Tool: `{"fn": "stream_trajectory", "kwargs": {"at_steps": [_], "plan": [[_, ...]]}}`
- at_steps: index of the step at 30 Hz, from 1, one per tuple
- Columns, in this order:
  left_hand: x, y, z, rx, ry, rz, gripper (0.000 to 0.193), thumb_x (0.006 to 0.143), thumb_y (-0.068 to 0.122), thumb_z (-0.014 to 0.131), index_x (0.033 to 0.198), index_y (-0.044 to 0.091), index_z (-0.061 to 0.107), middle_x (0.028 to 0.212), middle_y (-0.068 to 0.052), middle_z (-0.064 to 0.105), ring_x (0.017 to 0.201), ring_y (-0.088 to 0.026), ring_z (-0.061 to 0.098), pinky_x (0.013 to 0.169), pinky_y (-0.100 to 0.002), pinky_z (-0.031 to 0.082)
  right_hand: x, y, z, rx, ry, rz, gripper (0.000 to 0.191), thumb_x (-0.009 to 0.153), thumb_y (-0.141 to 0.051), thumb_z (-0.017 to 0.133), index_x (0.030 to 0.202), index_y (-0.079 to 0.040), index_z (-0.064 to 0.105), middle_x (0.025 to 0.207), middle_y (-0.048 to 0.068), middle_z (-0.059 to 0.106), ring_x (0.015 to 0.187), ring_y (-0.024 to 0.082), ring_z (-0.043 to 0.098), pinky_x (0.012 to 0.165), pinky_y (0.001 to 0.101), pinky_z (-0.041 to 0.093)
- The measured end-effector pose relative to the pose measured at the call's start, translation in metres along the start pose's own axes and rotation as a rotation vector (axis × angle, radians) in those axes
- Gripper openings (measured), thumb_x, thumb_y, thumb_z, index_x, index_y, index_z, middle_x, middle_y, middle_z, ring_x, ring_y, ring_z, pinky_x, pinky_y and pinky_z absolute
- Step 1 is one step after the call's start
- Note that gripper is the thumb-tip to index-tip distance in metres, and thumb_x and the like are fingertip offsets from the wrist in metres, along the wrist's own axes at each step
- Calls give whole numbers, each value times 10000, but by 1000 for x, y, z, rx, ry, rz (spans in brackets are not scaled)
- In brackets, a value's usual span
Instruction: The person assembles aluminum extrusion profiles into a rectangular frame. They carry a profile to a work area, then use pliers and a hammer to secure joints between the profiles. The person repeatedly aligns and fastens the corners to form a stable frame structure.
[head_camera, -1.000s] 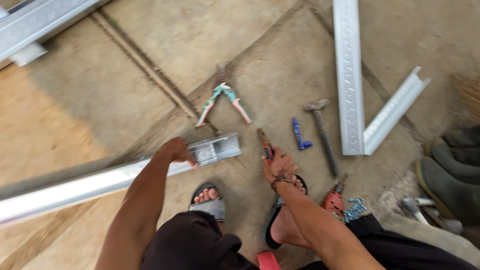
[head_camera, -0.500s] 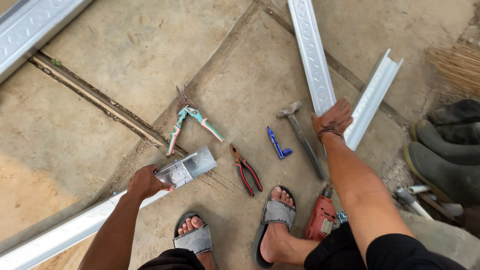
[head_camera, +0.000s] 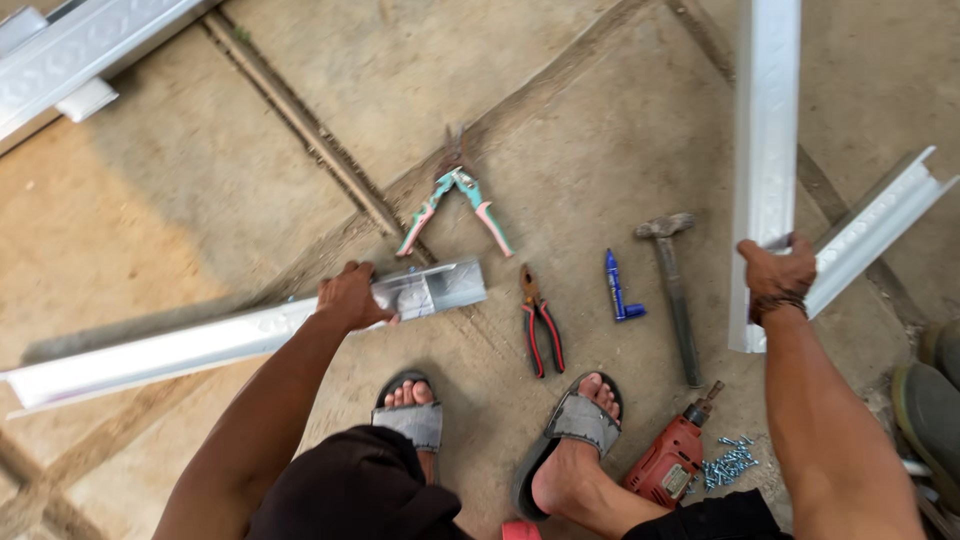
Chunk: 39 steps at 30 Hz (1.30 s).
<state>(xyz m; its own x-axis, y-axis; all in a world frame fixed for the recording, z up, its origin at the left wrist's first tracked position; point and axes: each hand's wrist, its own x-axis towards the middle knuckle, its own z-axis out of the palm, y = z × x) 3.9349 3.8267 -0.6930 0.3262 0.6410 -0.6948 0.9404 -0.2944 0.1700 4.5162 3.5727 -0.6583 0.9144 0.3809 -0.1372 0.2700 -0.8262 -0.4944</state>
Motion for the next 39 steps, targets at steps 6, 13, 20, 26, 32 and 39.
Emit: {"fn": "stream_trajectory", "kwargs": {"at_steps": [6, 13, 20, 26, 32, 39], "plan": [[-15, 27, -34, 120, -144, -69, 1058, 620, 615, 925, 1429, 92, 488, 1359, -144, 620, 1233, -346, 631, 1180, -618, 313, -35, -36, -13, 827, -419, -423, 646, 839, -229, 708, 1392, 79, 577, 1212, 160, 678, 1108, 249, 699, 1031, 398, 583], [-60, 143, -144, -779, 197, 861, 1603, 548, 703, 899, 1649, 91, -92, 1670, -333, 226, 1526, -489, 304, 1210, -663, 261, -160, -171, 40, 1272, -1018, -700, 738, 807, -299, 820, 1419, -1, 537, 1214, 146, 689, 1124, 228, 701, 1055, 438, 571], [-120, 179, -185, -771, 675, 670, 1191, 604, 586, 956, 1376, -4, 267, 1179, -290, 627, 959, -404, 754, 808, -473, 644, -204, -230, 49, 596, -1044, -891, 739, 771, -359, 808, 1359, 0, 540, 1197, 112, 688, 1162, 208, 662, 1049, 381, 522], [-133, 185, -168, -511, 522, 645, 1136, 592, 608, 926, 1293, -3, 274, 1247, -293, 537, 811, -383, 725, 588, -441, 621, -212, -220, 68, 203, -991, -1046, 664, 826, -375, 850, 1342, -28, 618, 1333, 130, 671, 1268, 263, 602, 1090, 428, 464], [-124, 180, -160, -483, 601, 792, 1093, 625, 615, 935, 1289, 35, 287, 1179, -269, 563, 907, -467, 698, 747, -514, 612, -208, -217, 86, 214, -1012, -1013, 664, 816, -373, 843, 1347, -55, 602, 1331, 113, 668, 1267, 255, 605, 1094, 419, 469], [-115, 171, -140, -506, 738, 887, 1091, 635, 582, 942, 1309, 28, 286, 1220, -281, 564, 896, -463, 701, 752, -517, 611, -203, -211, 94, 186, -1001, -1017, 712, 784, -395, 873, 1358, -81, 592, 1363, 107, 653, 1297, 256, 582, 1116, 405, 449]]}}
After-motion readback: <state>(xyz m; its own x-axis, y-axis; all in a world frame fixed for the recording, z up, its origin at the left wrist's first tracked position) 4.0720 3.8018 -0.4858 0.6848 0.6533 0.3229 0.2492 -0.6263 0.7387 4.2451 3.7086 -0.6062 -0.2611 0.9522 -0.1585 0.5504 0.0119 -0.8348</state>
